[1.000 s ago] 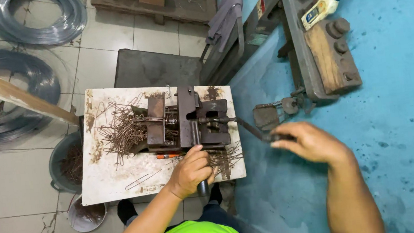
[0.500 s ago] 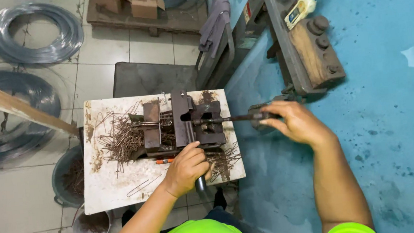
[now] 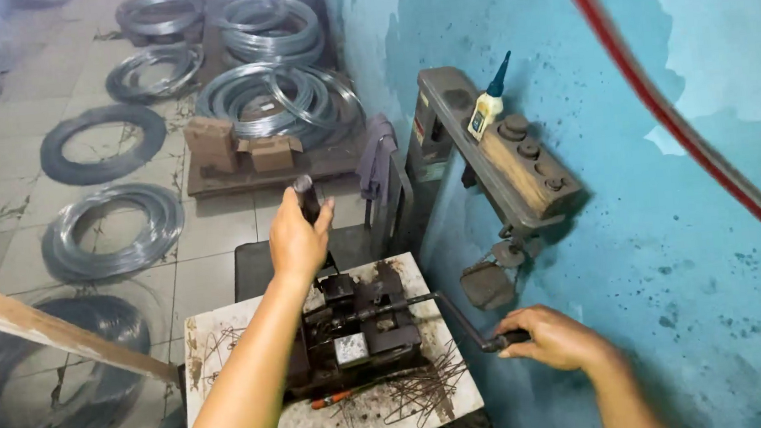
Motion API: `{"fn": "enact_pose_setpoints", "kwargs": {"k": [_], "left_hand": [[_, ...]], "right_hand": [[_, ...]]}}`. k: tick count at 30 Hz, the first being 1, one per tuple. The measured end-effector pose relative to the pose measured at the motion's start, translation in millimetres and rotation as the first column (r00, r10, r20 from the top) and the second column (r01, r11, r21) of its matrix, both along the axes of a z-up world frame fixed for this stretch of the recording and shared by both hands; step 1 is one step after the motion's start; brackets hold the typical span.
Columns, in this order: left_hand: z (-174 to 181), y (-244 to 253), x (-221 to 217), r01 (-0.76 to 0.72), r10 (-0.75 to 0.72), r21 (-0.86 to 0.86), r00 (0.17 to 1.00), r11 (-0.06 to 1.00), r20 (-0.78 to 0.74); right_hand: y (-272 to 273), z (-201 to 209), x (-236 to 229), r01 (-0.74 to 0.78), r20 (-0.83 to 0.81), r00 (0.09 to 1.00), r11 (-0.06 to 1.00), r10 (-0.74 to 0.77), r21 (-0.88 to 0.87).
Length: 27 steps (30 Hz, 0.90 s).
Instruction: Manufacturing small metal clips by feeding wire into a manual machine and pulling a lever
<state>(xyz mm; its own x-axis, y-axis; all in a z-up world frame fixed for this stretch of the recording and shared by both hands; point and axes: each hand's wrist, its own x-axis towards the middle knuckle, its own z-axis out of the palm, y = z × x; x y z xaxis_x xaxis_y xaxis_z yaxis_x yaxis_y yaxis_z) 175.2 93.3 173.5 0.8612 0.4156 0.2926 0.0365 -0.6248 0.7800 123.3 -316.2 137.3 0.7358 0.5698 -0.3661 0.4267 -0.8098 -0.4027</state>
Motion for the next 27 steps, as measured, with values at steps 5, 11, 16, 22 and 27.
{"fn": "enact_pose_setpoints", "kwargs": {"k": [5, 11, 16, 22, 27], "left_hand": [[-31.9, 30.7, 33.8, 0.055, -0.055, 0.003, 0.998, 0.998, -0.04], [-42.0, 47.3, 4.5, 0.238, -0.248, 0.139, 0.967, 0.961, 0.061], [-58.2, 35.2, -70.3, 0.275, -0.273, 0.567, 0.958, 0.776, -0.09], [-127.0, 34.5, -91.2, 0.483, -0.025, 0.728, 0.841, 0.487, -0.541], [-140.2, 26.1, -89.6, 0.403, -0.056, 0.759, 0.897, 0.511, -0.438]], "right_hand": [[-1.5, -23.3, -2.3, 0.026, -0.051, 0.998, 1.0, -0.026, 0.001], [5.3, -19.9, -13.0, 0.032, -0.036, 0.999, 0.999, -0.031, 0.024], [10.0, -16.0, -22.8, 0.031, -0.029, 0.999, 0.999, -0.03, 0.025], [18.0, -14.9, -21.6, 0.028, -0.035, 0.999, 0.999, -0.029, -0.019], [20.5, -14.1, -28.7, 0.073, -0.05, 0.996, 0.996, -0.075, -0.045]]}}
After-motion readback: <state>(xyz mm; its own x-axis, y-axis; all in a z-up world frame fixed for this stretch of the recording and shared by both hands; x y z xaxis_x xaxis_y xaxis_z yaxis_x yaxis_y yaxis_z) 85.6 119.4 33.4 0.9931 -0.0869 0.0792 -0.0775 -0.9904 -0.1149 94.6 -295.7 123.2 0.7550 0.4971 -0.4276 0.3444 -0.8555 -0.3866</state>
